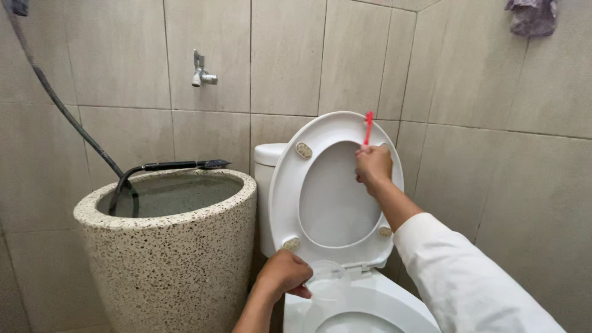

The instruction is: The person scrubs the toilet seat and lid with a red toothbrush, repeatedly dipping the brush into a small plastic cup of water. They clean the underside of the lid, the hinges, and the rim of the seat, then lower the seat and continue scrubbing the rim and underside of the seat.

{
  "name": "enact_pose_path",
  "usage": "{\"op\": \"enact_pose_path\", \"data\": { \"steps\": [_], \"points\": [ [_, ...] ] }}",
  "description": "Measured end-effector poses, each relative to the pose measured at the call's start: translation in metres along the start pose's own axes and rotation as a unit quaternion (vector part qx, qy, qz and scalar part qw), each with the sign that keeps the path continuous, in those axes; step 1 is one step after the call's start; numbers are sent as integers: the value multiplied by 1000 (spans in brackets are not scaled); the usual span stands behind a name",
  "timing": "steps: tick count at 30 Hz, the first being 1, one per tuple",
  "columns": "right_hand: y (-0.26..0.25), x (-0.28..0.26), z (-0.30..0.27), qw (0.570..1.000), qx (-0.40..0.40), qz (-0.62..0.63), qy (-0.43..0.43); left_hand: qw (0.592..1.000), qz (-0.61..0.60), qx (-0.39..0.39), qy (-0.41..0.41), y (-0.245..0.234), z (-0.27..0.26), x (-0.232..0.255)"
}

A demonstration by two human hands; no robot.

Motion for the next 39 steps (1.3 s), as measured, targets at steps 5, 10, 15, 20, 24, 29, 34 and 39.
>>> {"op": "enact_pose_path", "data": {
  "steps": [5,10,15,20,24,29,34,39],
  "points": [
    [3,-5,-6,996,-13,-72,-45,999,27,-5,20,0,2,2],
    [14,-17,8,993,-40,-95,-57,1000,6,-5,-4,4,10,0],
    [20,-7,16,999,-44,20,-21,1000,-20,-9,1,5,12,-4],
    [-9,-2,12,994,-53,-73,-64,1000,-7,-10,-3,9,11,0],
    [-43,31,6,995,-26,-101,-4,999,48,-3,-16,8,6,-1],
    [-59,64,-26,985,-88,-141,-42,1000,16,-20,8,18,12,2],
    [-49,70,-94,931,-277,-240,1,999,22,-25,37,22,11,3],
    [-64,64,-148,791,-393,-465,61,997,82,4,4,23,6,8]
  ]
}}
Point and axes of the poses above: each hand's wrist, its own z-axis towards the middle knuckle, its own y-axis out of the palm, x = y × z, the point moved 7 cm from there along z, towards the middle knuckle, and after that the axes turned 10 degrees about -x, right-handed, at the moved point
